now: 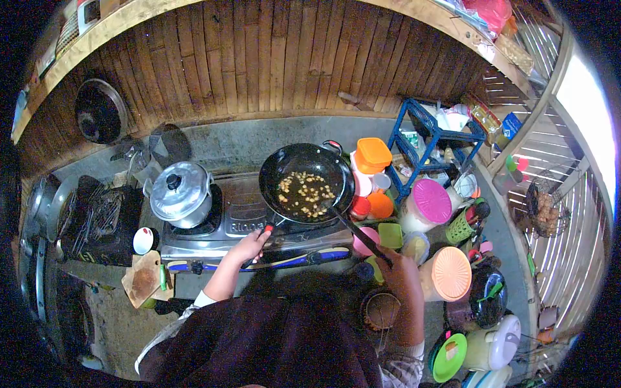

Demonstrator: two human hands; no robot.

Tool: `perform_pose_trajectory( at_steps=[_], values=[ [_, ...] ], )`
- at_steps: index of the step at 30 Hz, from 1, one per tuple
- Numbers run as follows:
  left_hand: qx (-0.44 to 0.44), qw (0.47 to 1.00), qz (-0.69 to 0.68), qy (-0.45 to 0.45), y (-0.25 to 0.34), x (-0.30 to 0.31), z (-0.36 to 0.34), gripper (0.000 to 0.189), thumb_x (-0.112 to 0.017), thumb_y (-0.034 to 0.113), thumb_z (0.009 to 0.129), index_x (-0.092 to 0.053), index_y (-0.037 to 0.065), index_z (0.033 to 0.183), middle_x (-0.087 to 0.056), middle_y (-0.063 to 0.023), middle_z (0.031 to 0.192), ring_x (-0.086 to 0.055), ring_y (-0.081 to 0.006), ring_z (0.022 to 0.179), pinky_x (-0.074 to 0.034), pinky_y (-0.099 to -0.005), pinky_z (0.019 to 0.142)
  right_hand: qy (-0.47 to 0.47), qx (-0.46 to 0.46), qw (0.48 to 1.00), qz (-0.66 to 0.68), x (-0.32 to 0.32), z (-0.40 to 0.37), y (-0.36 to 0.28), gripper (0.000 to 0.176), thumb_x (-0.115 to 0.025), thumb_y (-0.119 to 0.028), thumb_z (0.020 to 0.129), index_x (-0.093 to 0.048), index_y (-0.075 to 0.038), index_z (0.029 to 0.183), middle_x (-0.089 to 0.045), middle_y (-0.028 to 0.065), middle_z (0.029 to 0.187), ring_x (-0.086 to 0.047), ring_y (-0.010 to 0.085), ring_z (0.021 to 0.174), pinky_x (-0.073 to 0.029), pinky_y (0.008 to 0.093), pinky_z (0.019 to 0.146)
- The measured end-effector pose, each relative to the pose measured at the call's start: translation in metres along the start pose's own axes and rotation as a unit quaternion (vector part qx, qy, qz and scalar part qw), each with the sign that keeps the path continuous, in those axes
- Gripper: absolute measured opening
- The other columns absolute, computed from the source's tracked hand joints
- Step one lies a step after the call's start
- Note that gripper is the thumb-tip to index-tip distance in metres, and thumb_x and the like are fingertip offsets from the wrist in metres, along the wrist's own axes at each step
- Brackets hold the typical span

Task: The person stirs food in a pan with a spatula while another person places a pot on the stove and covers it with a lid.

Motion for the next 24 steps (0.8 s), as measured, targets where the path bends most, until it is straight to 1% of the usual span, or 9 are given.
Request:
perform_pose_trajectory(
  at_steps=[3,10,12,16,18,19,21,22,24],
  values=[
    [-0.001,1.0,-0.011,-0.007,0.0,0.0,-0.001,0.054,-0.041,0.045,0.092,-0.039,-0.001,0.121,-0.05,-0.005,0.056,-0.047,-0.0123,0.04,-0.04,-0.0256,0.039,-0.007,0.017,1.0,-0.008,0.0,0.0,-0.001,0.031,-0.062,-0.023,0.079,-0.062,-0.01,0.107,-0.064,0.0194,0.083,-0.062,0.0356,0.076,-0.049,0.0418,0.068],
    [0.003,1.0,-0.004,-0.014,0.001,0.002,-0.001,0.055,-0.041,0.044,0.092,-0.037,0.0,0.124,-0.05,-0.0047,0.055,-0.047,-0.0124,0.04,-0.04,-0.0258,0.038,-0.028,0.013,0.999,-0.045,0.008,0.0,-0.014,0.029,-0.062,-0.022,0.078,-0.063,-0.01,0.106,-0.064,0.0182,0.087,-0.062,0.0358,0.077,-0.049,0.0427,0.069],
    [0.003,1.0,-0.002,-0.013,0.002,0.002,-0.003,0.056,-0.041,0.044,0.092,-0.037,-0.001,0.124,-0.05,-0.0047,0.055,-0.047,-0.0125,0.04,-0.04,-0.0259,0.038,-0.03,0.033,0.998,-0.053,0.007,0.003,-0.014,0.032,-0.064,-0.017,0.077,-0.062,-0.009,0.107,-0.063,0.0195,0.087,-0.062,0.0346,0.077,-0.048,0.0386,0.068],
    [0.006,1.0,0.001,-0.008,0.005,0.003,-0.004,0.055,-0.041,0.044,0.092,-0.038,-0.001,0.122,-0.05,-0.0047,0.055,-0.047,-0.0127,0.04,-0.04,-0.0264,0.038,-0.052,0.033,0.996,-0.065,0.002,0.012,-0.019,0.032,-0.064,-0.017,0.077,-0.062,-0.008,0.107,-0.063,0.0194,0.087,-0.062,0.0352,0.078,-0.048,0.0386,0.069],
    [0.01,1.0,0.003,-0.005,0.006,0.003,-0.005,0.054,-0.041,0.044,0.092,-0.039,-0.001,0.121,-0.05,-0.0047,0.055,-0.047,-0.0128,0.04,-0.04,-0.0265,0.038,-0.04,0.063,0.997,-0.03,-0.006,0.017,-0.015,0.032,-0.063,-0.017,0.077,-0.061,-0.008,0.107,-0.063,0.0194,0.087,-0.062,0.0352,0.078,-0.048,0.0388,0.069],
    [0.009,1.0,0.001,-0.001,0.006,0.002,-0.006,0.054,-0.041,0.044,0.092,-0.039,-0.001,0.12,-0.05,-0.0049,0.055,-0.048,-0.0128,0.04,-0.039,-0.0265,0.039,-0.04,0.064,0.997,-0.029,-0.008,0.019,-0.015,0.032,-0.063,-0.017,0.077,-0.061,-0.008,0.107,-0.063,0.0194,0.087,-0.062,0.0352,0.078,-0.048,0.0388,0.069],
    [0.007,1.0,0.0,0.003,0.006,0.002,-0.006,0.053,-0.041,0.044,0.092,-0.04,-0.001,0.119,-0.05,-0.0051,0.055,-0.048,-0.0128,0.041,-0.039,-0.0265,0.039,-0.046,0.034,0.997,-0.047,-0.011,0.023,-0.017,0.033,-0.063,-0.017,0.077,-0.061,-0.008,0.108,-0.064,0.0191,0.087,-0.062,0.0348,0.078,-0.048,0.0388,0.069],
    [0.006,1.0,-0.003,0.003,0.006,0.002,-0.006,0.053,-0.041,0.044,0.092,-0.041,-0.002,0.118,-0.05,-0.0053,0.055,-0.048,-0.0129,0.041,-0.039,-0.0264,0.039,-0.045,0.033,0.997,-0.047,-0.015,0.026,-0.014,0.033,-0.063,-0.017,0.077,-0.061,-0.008,0.108,-0.064,0.0191,0.087,-0.062,0.0348,0.078,-0.048,0.0388,0.069],
    [0.005,1.0,-0.006,0.002,0.006,0.002,-0.006,0.052,-0.041,0.044,0.092,-0.041,-0.002,0.117,-0.05,-0.0056,0.055,-0.048,-0.0129,0.041,-0.039,-0.0263,0.039,-0.026,0.044,0.998,0.027,-0.021,0.031,-0.009,0.033,-0.062,-0.016,0.077,-0.06,-0.008,0.109,-0.064,0.0188,0.087,-0.062,0.0338,0.078,-0.048,0.0382,0.068]
  ],
)
Point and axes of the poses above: each hand's wrist, its own z-axis towards the middle knuckle, its own x-axis out of the back of the hand, y = z × x, the point moved 1 cm from there along z, towards the middle knuckle
